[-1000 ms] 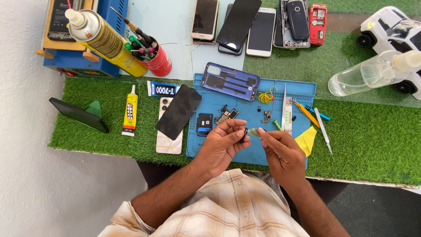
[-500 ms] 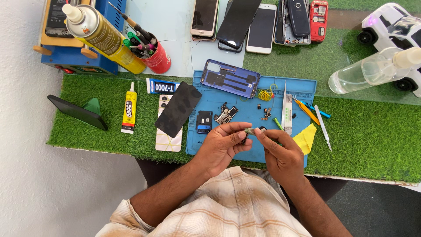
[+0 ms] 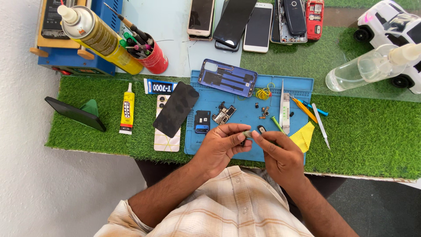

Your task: The person cleans small disassembled phone components with a brush and by hand, then picks up a screen protector packet and a phone frame, peels the protective film from the frame, and works on the opened phone body at the repair mat.

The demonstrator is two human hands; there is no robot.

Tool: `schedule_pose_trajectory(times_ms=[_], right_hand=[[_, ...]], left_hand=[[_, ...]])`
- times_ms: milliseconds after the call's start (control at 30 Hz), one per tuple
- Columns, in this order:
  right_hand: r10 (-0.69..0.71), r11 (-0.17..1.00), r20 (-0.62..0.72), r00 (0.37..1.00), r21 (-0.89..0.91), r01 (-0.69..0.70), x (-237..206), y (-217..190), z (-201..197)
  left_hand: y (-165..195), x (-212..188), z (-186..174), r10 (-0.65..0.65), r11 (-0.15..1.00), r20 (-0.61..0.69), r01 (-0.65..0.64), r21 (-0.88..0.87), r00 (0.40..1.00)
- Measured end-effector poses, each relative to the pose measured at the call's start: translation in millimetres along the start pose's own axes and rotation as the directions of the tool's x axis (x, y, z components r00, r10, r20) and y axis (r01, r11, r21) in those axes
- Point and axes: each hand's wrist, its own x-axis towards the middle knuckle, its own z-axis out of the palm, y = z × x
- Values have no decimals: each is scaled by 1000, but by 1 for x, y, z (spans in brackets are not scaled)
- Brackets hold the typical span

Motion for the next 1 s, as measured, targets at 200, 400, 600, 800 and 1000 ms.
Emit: schedule_pose_trajectory(times_ms=[200, 400, 600, 800, 1000], right_hand=[[17, 1000, 1, 1000, 7, -17, -1, -2, 2], [21, 1000, -11, 1000, -16, -21, -1, -5, 2], [16, 1000, -40, 999, -8, -17, 0, -6, 3], [16, 1000, -34, 999, -12, -17, 0, -3, 4], [7, 1000, -38, 999, -6, -7, -4, -1, 5]], left_hand=[[-1, -1, -2, 29, 999, 15, -29, -14, 999], [-4, 0, -3, 40, 999, -3, -40, -14, 999], [-4, 1, -3, 24, 1000, 23, -23, -21, 999], [-6, -1, -2, 37, 999, -23, -37, -11, 999], [-13, -3, -4, 43, 999, -22, -43, -1, 999]])
